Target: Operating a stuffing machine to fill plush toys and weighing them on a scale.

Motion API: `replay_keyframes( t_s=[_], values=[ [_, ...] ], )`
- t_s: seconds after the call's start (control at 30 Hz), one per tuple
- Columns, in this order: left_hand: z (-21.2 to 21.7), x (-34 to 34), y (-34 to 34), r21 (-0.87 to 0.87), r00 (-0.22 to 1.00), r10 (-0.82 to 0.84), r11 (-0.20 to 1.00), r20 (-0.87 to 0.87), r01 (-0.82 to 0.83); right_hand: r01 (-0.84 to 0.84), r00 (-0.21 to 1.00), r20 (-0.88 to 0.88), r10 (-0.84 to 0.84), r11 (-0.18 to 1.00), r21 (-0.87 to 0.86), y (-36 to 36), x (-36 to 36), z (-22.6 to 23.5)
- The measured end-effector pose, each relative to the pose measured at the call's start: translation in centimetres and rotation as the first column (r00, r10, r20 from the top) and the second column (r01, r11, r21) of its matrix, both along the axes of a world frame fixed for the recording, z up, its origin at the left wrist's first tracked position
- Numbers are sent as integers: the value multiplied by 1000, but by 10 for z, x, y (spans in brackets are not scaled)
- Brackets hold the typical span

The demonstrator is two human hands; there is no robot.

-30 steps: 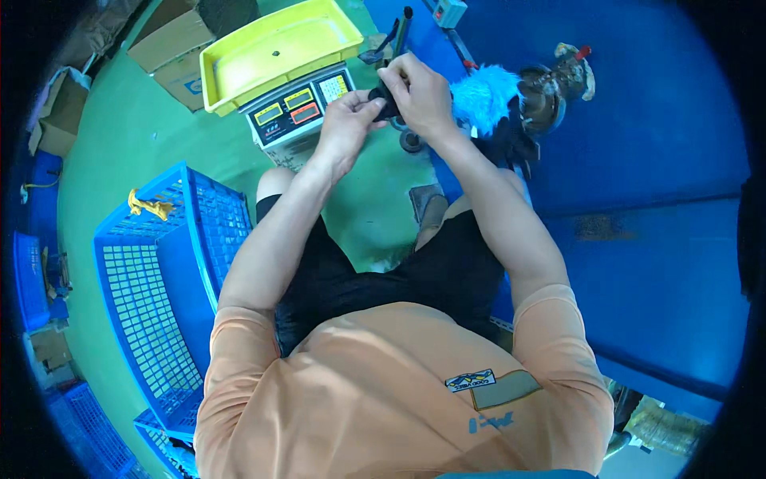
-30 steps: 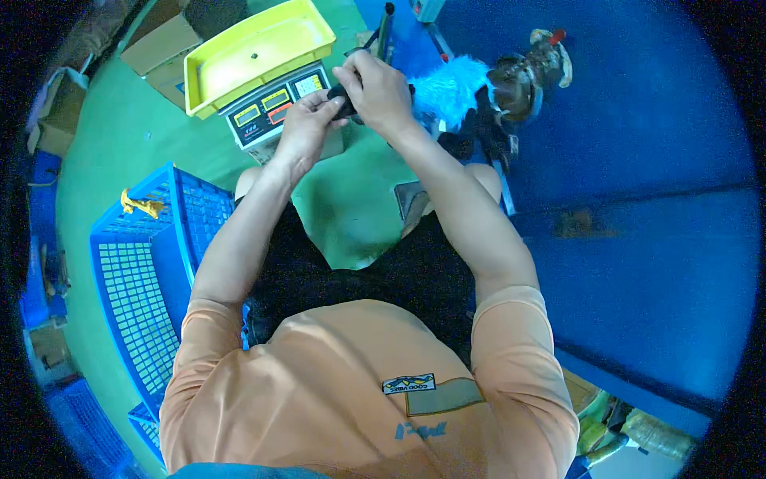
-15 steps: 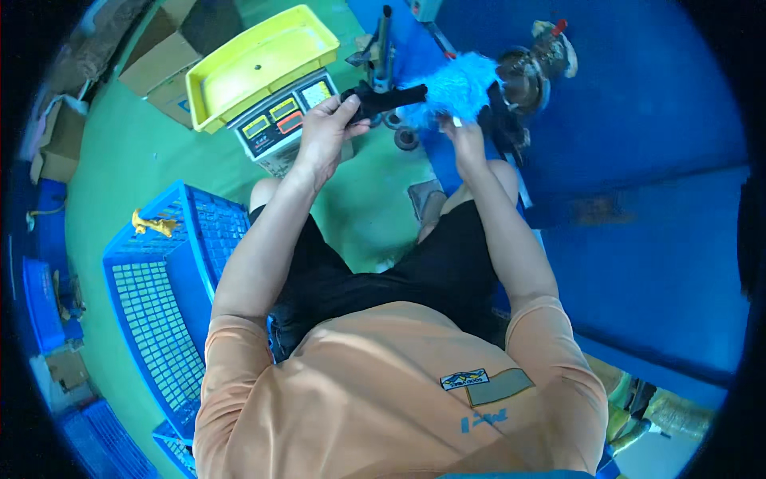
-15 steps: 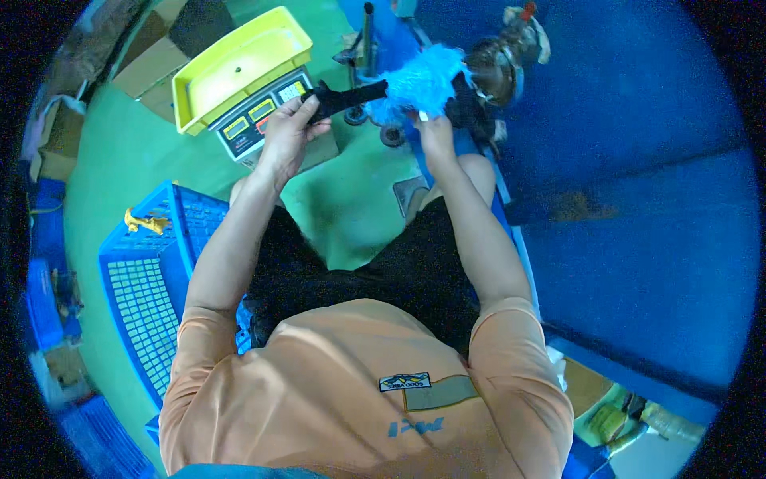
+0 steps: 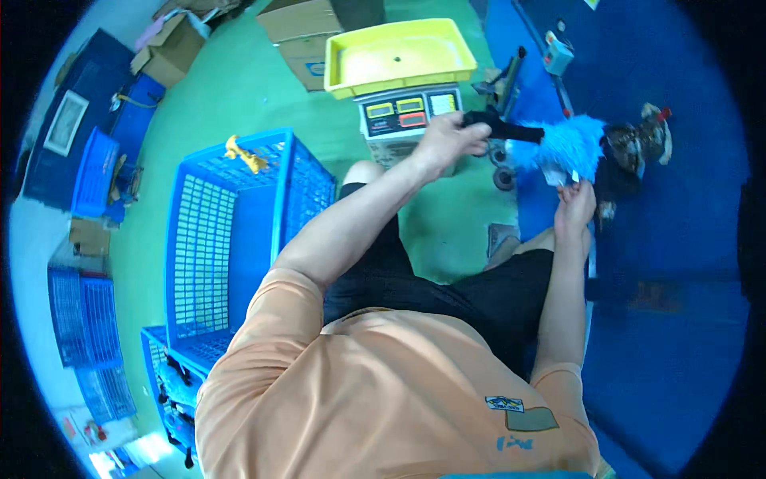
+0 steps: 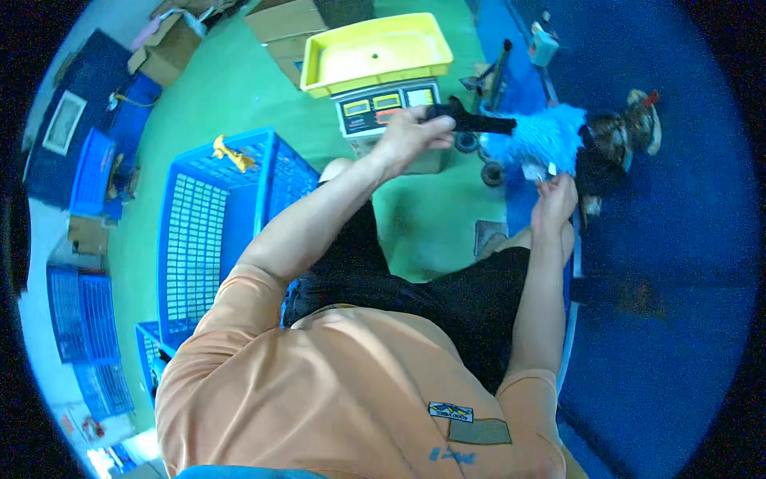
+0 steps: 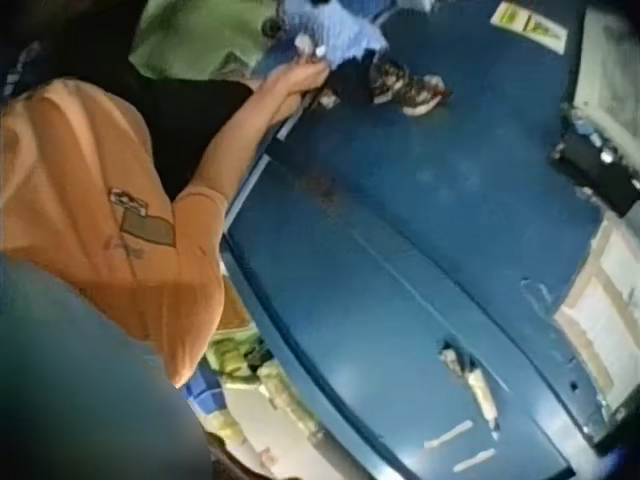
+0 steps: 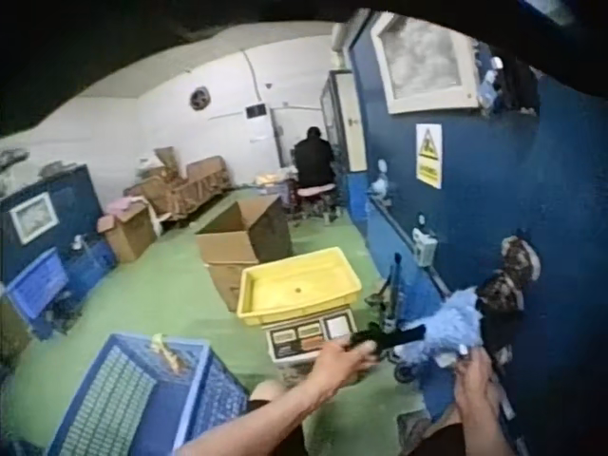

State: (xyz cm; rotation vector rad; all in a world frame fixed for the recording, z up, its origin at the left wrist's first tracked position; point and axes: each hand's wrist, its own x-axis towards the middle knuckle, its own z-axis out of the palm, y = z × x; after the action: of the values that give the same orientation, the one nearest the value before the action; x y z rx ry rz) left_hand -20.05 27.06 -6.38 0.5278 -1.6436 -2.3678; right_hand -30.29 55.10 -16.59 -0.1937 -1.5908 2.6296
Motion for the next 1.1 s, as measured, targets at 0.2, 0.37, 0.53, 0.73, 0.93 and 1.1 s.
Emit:
replay_keyframes(
  t_s=[0.2,0.37,0.53,0.73,0.93,1.1],
  values=[
    [-11,-13,-4,-149,988,-150,978,-20,146,-74,997,1,74,993,88,-1,13,19],
    [-17,-12,-6,-233,995,-97,968,-18,91,-37,998,-33,44,982,185,-8,12,14],
    [-14,-12,-1,-168,994,-75,984,-85,60,13,999,-46,-1,967,255,-2,8,5],
    [-17,-6,-12,-117,999,-30,993,10,31,15,1000,-23,-10,968,249,-15,12,10],
    [-12,-6,-8,-195,992,-123,974,-2,120,44,999,-2,-45,963,265,-16,14,7],
    [-15,-12,-11,-247,986,-158,958,-46,142,21,999,-43,-11,966,257,-19,13,9]
  ],
)
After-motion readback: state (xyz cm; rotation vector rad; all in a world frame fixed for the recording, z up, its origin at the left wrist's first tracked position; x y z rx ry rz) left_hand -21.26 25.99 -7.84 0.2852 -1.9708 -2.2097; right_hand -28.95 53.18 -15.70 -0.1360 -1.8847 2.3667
